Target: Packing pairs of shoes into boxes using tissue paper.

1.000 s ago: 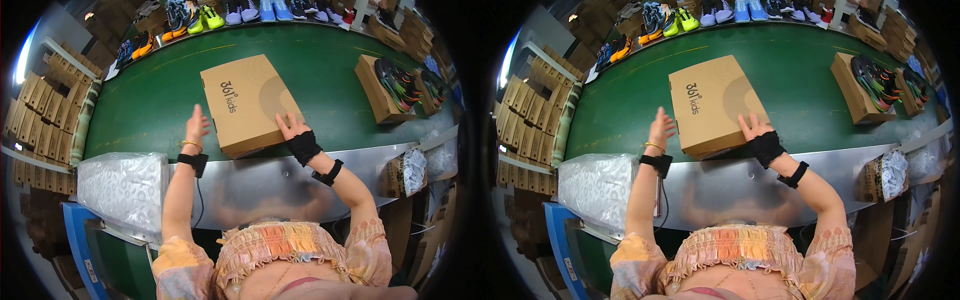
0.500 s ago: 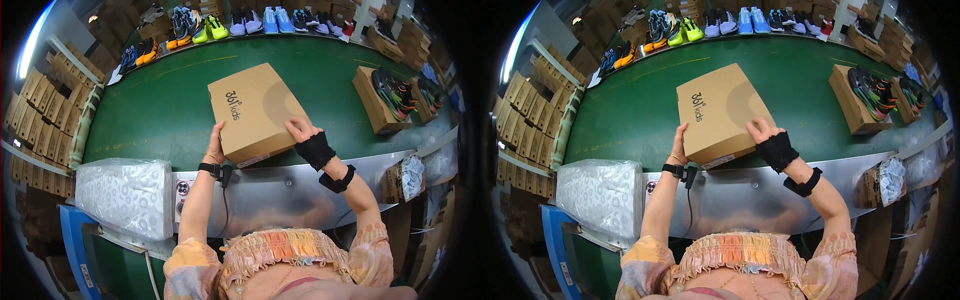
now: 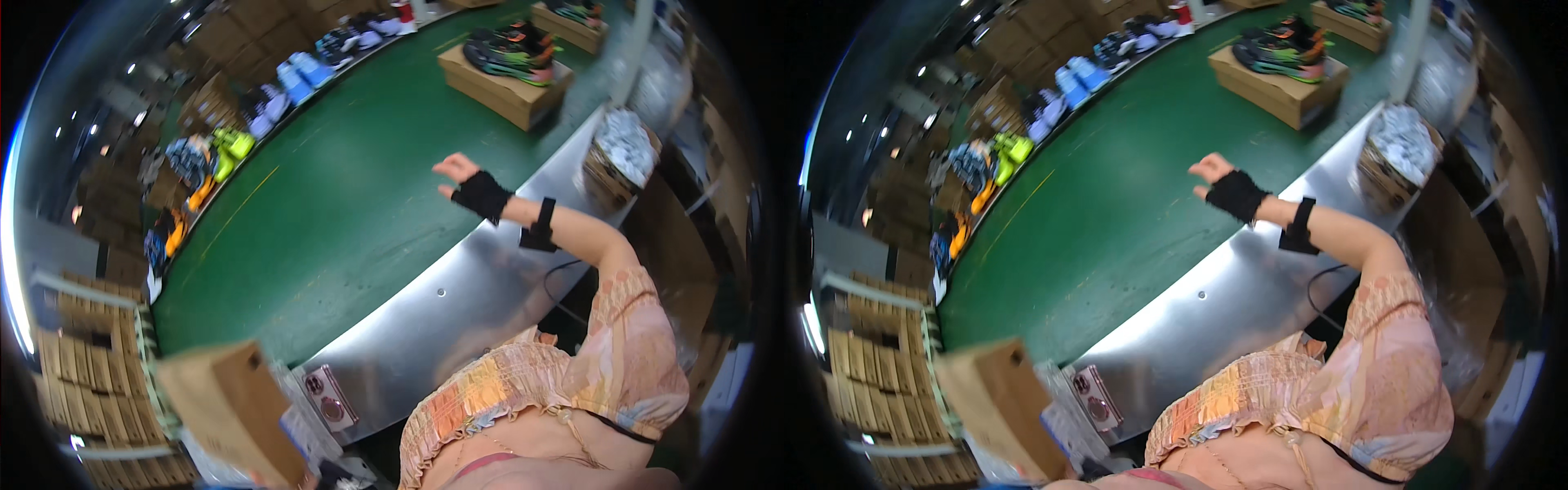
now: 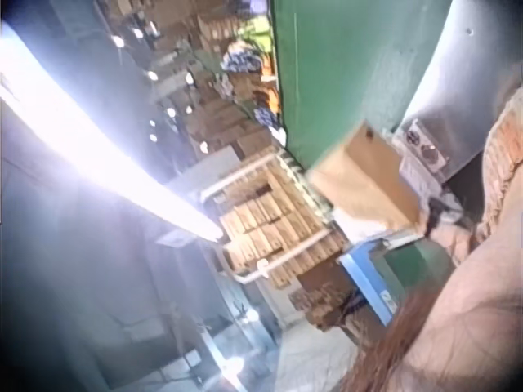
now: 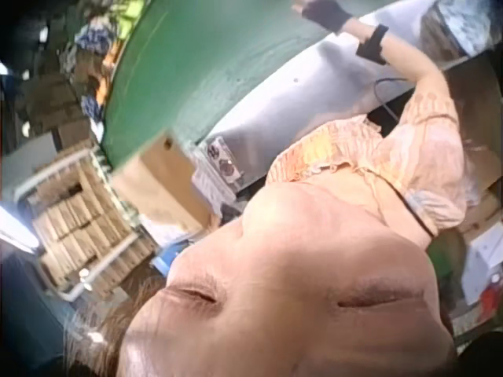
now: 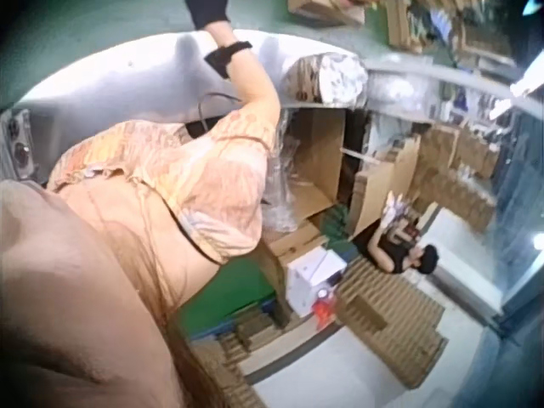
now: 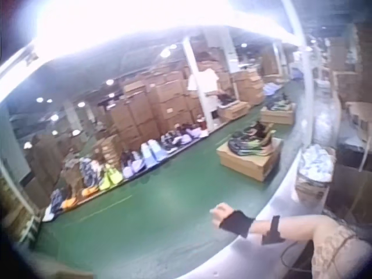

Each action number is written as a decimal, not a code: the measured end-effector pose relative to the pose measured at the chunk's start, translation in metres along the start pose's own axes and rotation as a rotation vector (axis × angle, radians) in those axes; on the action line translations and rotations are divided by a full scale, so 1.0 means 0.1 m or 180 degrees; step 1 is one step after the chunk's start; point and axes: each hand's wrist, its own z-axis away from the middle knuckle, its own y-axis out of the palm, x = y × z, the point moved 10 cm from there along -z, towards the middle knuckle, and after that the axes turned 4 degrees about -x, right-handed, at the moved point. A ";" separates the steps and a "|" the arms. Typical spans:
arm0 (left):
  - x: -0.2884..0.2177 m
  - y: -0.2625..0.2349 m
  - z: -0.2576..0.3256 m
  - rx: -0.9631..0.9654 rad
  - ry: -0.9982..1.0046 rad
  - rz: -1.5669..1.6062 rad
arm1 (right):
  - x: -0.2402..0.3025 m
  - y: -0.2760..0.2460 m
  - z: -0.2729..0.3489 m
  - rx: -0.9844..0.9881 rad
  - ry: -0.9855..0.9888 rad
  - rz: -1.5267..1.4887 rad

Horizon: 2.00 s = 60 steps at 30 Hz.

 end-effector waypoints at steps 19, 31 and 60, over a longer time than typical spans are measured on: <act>-0.40 -0.38 0.03 -0.1343 0.0780 -0.0857 | -3.04 -0.77 0.60 -0.1685 0.4259 -0.2555; 0.82 0.65 -0.29 0.0534 0.0337 -0.1902 | -0.95 0.24 0.86 -0.0578 0.4200 -0.2292; 2.11 1.25 0.44 0.2494 0.1660 -0.6026 | -0.28 -0.59 -0.68 0.0993 0.0780 0.1929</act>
